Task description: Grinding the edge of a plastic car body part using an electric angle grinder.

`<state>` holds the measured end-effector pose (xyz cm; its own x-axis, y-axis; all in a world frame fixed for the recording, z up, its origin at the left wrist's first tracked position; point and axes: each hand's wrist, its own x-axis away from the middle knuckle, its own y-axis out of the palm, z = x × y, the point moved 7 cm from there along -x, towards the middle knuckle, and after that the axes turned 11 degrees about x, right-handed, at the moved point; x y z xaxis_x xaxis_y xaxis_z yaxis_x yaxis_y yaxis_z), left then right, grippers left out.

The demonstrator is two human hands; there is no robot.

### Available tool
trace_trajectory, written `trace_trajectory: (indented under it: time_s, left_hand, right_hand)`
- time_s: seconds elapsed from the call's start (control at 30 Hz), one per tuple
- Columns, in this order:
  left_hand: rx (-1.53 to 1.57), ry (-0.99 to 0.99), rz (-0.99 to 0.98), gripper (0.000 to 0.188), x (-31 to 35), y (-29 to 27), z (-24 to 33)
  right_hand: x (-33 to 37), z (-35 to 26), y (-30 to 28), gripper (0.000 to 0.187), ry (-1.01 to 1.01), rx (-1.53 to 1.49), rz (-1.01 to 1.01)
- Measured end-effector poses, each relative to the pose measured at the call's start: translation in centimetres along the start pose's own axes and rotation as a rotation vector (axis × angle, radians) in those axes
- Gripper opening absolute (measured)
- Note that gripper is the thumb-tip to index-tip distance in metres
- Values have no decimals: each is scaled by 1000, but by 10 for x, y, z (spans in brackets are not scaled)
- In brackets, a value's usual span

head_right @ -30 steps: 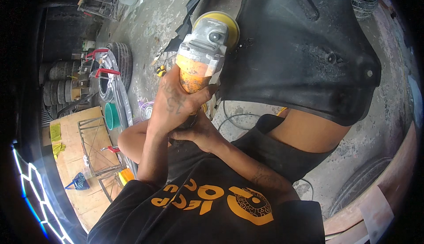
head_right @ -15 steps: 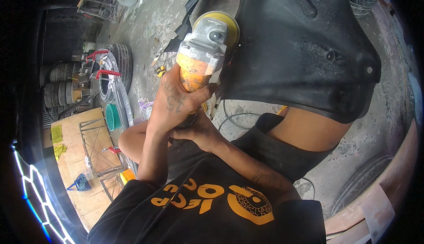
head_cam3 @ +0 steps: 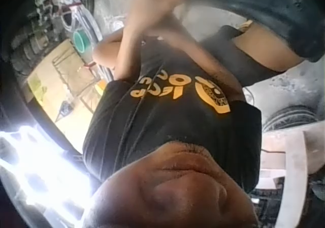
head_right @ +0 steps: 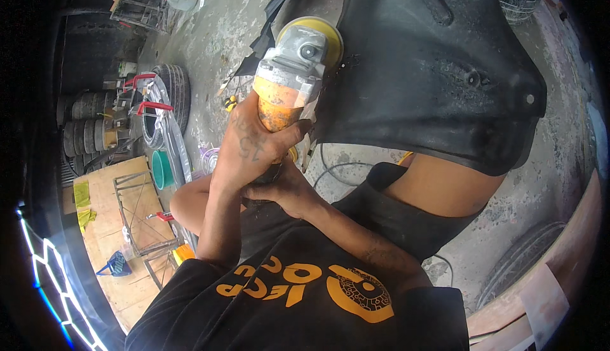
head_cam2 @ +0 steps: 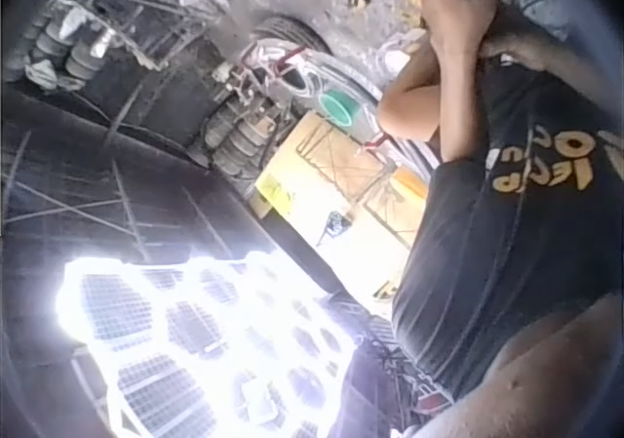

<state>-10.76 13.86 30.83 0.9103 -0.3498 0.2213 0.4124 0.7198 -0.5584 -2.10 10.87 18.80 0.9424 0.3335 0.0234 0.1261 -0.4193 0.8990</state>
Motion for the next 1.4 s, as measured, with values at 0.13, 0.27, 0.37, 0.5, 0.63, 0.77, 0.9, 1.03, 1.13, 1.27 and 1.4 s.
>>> trace_trajectory:
  time_s: [0.13,0.27,0.37,0.5,0.63,0.77,0.9,1.03,1.13,1.27,1.4]
  left_hand:
    - [31,-10,2,52,0,2,1]
    - [26,-4,-3,52,-1,1,-2]
    - [7,17,8,52,-1,1,-1]
    - [28,19,34,50,3,-3,3]
    - [43,57,77,49,7,-9,3]
    - [26,41,71,48,8,-10,4]
    - [40,9,53,50,9,-8,-4]
    - [45,35,45,50,5,-5,-3]
    - [28,11,38,51,3,-4,-7]
    - [11,0,23,52,3,-3,-6]
    - [27,-7,17,51,3,-1,-4]
  right_hand:
    - [0,0,-1,80,-2,-19,-7]
    - [0,-1,-1,80,-17,0,20]
    - [1,-2,-1,80,12,-32,24]
    - [0,-2,-3,79,30,72,31]
    - [0,-5,4,77,62,115,5]
    - [2,5,0,78,49,71,41]
    - [3,3,4,80,101,23,-16]
    - [4,1,4,82,66,21,0]
    - [3,-2,4,82,64,48,-11]
    - [3,-2,3,81,65,17,-21]
    - [3,-2,3,82,76,24,-17]
